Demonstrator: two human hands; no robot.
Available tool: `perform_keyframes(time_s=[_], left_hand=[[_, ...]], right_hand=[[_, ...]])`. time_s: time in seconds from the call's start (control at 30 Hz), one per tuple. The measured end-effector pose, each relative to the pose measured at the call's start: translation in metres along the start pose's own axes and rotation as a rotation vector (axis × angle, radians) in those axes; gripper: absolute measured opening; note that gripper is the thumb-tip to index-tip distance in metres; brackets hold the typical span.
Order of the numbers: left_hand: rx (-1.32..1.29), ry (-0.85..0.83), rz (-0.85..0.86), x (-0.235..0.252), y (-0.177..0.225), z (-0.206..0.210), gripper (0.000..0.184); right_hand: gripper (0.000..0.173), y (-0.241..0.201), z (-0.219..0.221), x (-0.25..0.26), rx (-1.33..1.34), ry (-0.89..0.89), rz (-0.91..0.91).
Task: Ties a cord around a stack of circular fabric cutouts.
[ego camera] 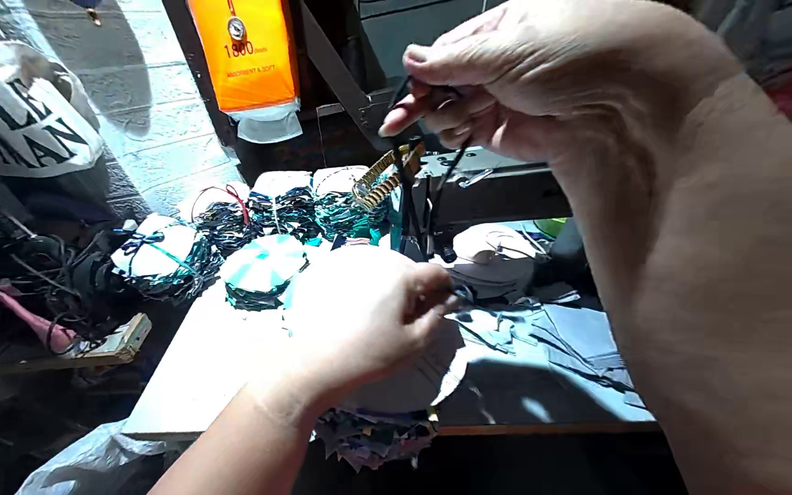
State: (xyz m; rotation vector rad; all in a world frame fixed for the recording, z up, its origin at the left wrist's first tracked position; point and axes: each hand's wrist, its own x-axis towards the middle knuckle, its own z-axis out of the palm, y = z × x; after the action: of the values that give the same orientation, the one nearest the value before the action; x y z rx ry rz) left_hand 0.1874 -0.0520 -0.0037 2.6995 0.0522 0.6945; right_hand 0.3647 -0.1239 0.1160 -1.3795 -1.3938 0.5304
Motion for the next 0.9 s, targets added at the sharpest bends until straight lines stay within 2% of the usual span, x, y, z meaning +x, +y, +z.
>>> perform_keyframes(time_s=[0.13,0.27,0.37,0.5,0.6,0.67,0.77,0.8,0.83,0.9], left_hand=[[-0.160,0.081,-0.065,-0.002,0.000,0.003,0.015],[-0.284,0.240,-0.122,-0.011,-0.011,-0.005,0.012],[-0.363,0.299,-0.194,-0.018,-0.016,-0.008,0.015],[-0.421,0.211,-0.113,-0.019,-0.014,-0.011,0.016],[-0.482,0.157,-0.019,-0.015,-0.016,-0.010,0.017],[-0.543,0.148,-0.025,-0.015,-0.017,-0.009,0.020],[-0.563,0.174,-0.142,-0.018,-0.009,-0.014,0.016],[-0.552,0.189,-0.204,-0.019,-0.005,-0.016,0.015],[-0.532,0.208,-0.218,-0.019,-0.005,-0.017,0.016],[-0.552,0.262,-0.193,-0.021,-0.009,-0.016,0.017]], right_hand=[[0.028,-0.024,0.040,0.009,0.026,-0.152,-0.111],[0.020,-0.040,0.062,-0.004,-0.097,-0.079,-0.267],[0.018,-0.032,0.051,-0.002,-0.033,-0.012,-0.406],[0.029,-0.024,0.030,-0.004,-0.009,0.052,-0.433],[0.025,-0.026,0.040,-0.005,0.077,-0.020,-0.386],[0.022,-0.030,0.049,-0.002,0.089,-0.069,-0.378],[0.016,-0.029,0.058,0.001,-0.028,-0.194,-0.430],[0.019,-0.028,0.057,-0.001,-0.126,-0.227,-0.458],[0.024,-0.026,0.053,-0.002,-0.224,-0.234,-0.480],[0.017,-0.018,0.041,-0.008,-0.389,-0.160,-0.517]])
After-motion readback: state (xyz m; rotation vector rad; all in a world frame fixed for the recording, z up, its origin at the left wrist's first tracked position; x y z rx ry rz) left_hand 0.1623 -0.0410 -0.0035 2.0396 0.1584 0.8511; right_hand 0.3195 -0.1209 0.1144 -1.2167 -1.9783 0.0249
